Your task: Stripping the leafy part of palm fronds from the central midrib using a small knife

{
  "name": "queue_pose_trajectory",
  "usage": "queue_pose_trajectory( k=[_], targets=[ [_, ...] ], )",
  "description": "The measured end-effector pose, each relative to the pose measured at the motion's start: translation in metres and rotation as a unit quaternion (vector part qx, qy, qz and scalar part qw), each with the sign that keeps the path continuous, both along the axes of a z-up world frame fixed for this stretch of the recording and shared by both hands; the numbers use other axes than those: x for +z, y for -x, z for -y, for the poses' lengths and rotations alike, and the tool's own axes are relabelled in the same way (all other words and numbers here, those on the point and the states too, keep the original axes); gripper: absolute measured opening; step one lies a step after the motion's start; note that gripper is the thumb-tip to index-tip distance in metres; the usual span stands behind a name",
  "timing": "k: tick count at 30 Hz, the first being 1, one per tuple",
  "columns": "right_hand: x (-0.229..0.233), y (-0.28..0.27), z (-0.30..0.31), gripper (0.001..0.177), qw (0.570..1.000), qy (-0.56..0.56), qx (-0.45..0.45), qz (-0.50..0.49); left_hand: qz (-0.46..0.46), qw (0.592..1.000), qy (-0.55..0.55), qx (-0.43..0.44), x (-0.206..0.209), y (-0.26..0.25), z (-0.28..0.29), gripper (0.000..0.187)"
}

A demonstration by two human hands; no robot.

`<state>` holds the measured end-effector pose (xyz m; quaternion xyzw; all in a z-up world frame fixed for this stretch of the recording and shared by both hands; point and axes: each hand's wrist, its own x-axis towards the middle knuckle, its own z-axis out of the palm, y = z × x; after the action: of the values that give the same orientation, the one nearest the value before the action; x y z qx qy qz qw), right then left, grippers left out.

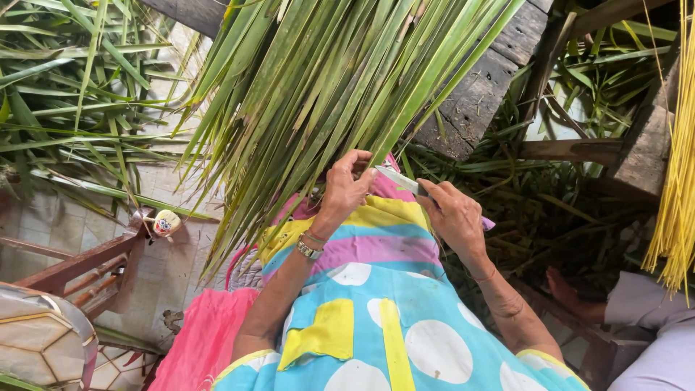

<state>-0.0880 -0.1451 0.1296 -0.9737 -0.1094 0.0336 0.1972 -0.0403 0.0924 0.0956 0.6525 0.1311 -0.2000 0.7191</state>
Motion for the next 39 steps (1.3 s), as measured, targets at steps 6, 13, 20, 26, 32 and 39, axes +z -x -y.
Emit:
queue_pose_trajectory(
  k=[6, 13, 20, 26, 32, 39],
  targets=[
    [0.003, 0.0, -0.005, 0.031, 1.0, -0.023, -0.001, 0.009, 0.09, 0.989, -0.112, 0.025, -0.035, 0.011, 0.009, 0.029],
    [0.009, -0.003, -0.011, 0.032, 1.0, -0.021, 0.009, 0.012, 0.179, 0.971, -0.151, 0.058, -0.024, 0.018, 0.009, 0.015],
    [0.021, -0.007, -0.022, 0.031, 0.999, 0.001, 0.023, 0.038, 0.246, 0.945, -0.207, 0.065, -0.009, 0.019, 0.01, 0.009],
    [0.028, -0.008, -0.03, 0.03, 0.997, 0.024, 0.033, 0.063, 0.252, 0.93, -0.26, 0.063, -0.001, 0.018, 0.012, 0.01],
    [0.027, -0.012, -0.037, 0.031, 0.992, 0.058, 0.041, 0.102, 0.256, 0.918, -0.295, 0.072, 0.002, 0.018, 0.013, 0.01],
    [0.02, -0.016, -0.041, 0.032, 0.984, 0.092, 0.051, 0.144, 0.274, 0.907, -0.309, 0.08, 0.0, 0.016, 0.011, 0.011]
  ],
)
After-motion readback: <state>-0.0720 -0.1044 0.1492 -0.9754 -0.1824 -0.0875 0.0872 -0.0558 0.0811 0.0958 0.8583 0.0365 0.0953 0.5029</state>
